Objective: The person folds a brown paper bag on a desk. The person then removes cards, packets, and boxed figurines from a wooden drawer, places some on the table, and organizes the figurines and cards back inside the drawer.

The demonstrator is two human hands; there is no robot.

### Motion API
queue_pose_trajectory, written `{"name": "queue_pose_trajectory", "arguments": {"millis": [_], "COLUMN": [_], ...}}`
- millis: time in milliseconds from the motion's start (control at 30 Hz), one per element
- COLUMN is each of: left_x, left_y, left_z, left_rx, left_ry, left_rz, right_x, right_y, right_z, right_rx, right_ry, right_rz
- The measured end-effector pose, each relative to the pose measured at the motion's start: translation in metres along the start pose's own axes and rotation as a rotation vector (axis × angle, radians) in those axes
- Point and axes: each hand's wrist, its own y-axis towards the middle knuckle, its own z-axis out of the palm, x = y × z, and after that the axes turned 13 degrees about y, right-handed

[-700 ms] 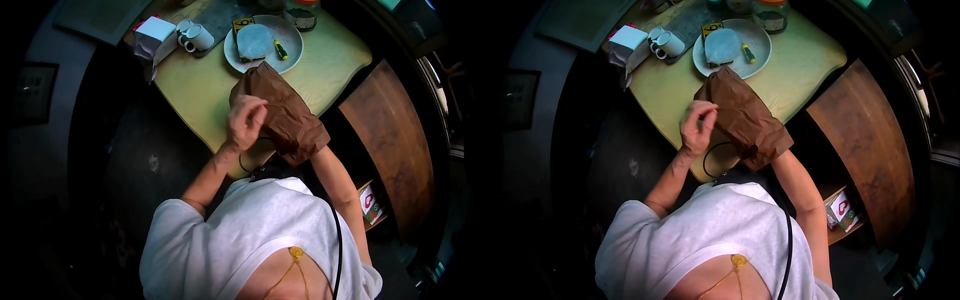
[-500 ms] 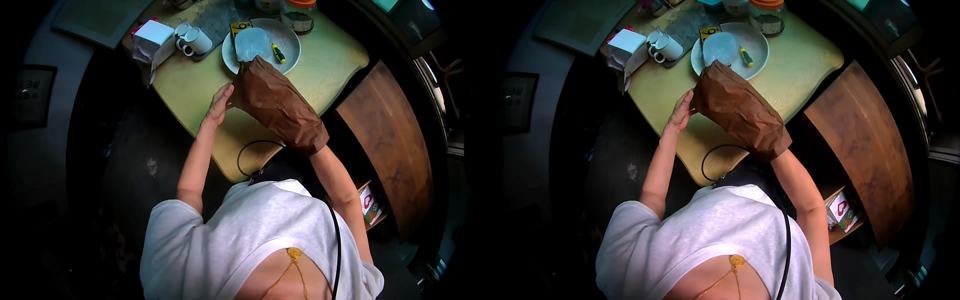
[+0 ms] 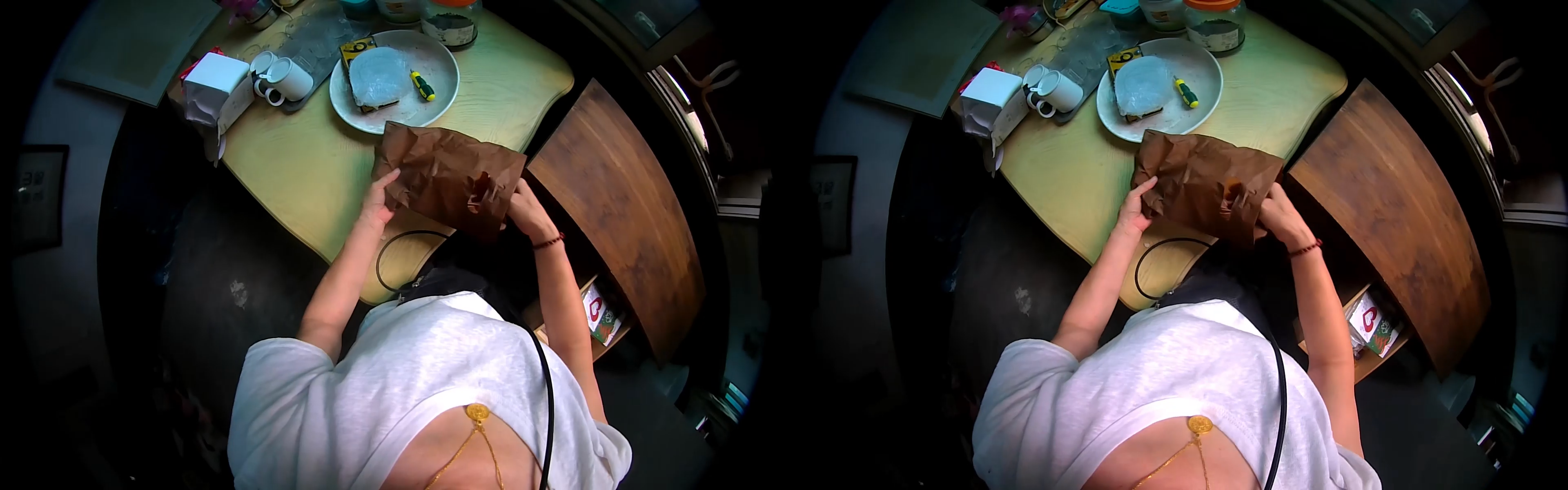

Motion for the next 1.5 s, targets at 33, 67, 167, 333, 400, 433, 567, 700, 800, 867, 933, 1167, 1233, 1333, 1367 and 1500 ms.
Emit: {"name": "queue_pose_trajectory", "arguments": {"millis": [33, 67, 167, 333, 400, 433, 567, 700, 800, 867, 933, 1167, 1233, 1333, 1367, 1500], "left_x": [-0.002, -0.003, 0.006, 0.028, 0.042, 0.051, 0.077, 0.056, 0.031, 0.007, -0.015, -0.051, -0.053, -0.063, -0.066, -0.069], "left_y": [-0.001, -0.003, -0.003, -0.035, -0.039, -0.041, -0.043, -0.050, -0.039, -0.037, -0.035, -0.043, -0.038, -0.008, 0.000, 0.039], "left_z": [0.002, 0.005, 0.012, 0.075, 0.087, 0.090, 0.099, 0.101, 0.070, 0.050, 0.036, 0.000, 0.013, 0.023, 0.027, 0.035], "left_rx": [-0.008, -0.016, -0.017, 0.061, 0.155, 0.253, 0.461, 0.524, 0.416, 0.116, 0.042, -0.061, -0.092, -0.155, -0.140, -0.059], "left_ry": [-0.006, -0.011, -0.030, -0.004, 0.020, -0.047, -0.157, -0.026, 0.214, 0.594, 0.690, 1.498, 1.483, 1.519, 1.501, 1.378], "left_rz": [0.058, 0.117, 0.091, 0.026, -0.104, -0.131, -0.180, -0.221, -0.184, 0.255, 0.480, 0.493, 0.644, 0.888, 0.876, 0.911], "right_x": [0.026, 0.018, -0.001, -0.010, -0.023, -0.004, -0.012, -0.014, -0.017, -0.006, -0.013, -0.058, -0.056, -0.045, -0.039, -0.018], "right_y": [-0.026, -0.036, -0.051, -0.037, -0.015, -0.022, -0.015, -0.017, -0.009, 0.000, 0.009, 0.015, 0.021, 0.049, 0.060, 0.103], "right_z": [0.011, -0.005, -0.005, 0.072, 0.074, 0.080, 0.077, 0.067, 0.063, 0.064, 0.067, 0.042, 0.032, 0.023, 0.021, 0.020], "right_rx": [-0.071, -0.284, -0.654, -0.317, -0.317, -0.293, -0.318, -0.267, -0.298, -0.362, -0.312, -0.333, -0.463, -0.487, -0.475, -0.465], "right_ry": [0.211, 0.117, -0.196, -0.387, -0.368, -0.282, -0.384, -0.474, -0.703, -1.179, -1.326, -0.866, -0.684, -0.581, -0.604, -0.696], "right_rz": [0.050, 0.058, -0.484, -0.135, -0.235, -0.278, -0.164, -0.407, -0.629, -0.864, -0.817, -0.764, -0.704, -0.619, -0.611, -0.517]}}
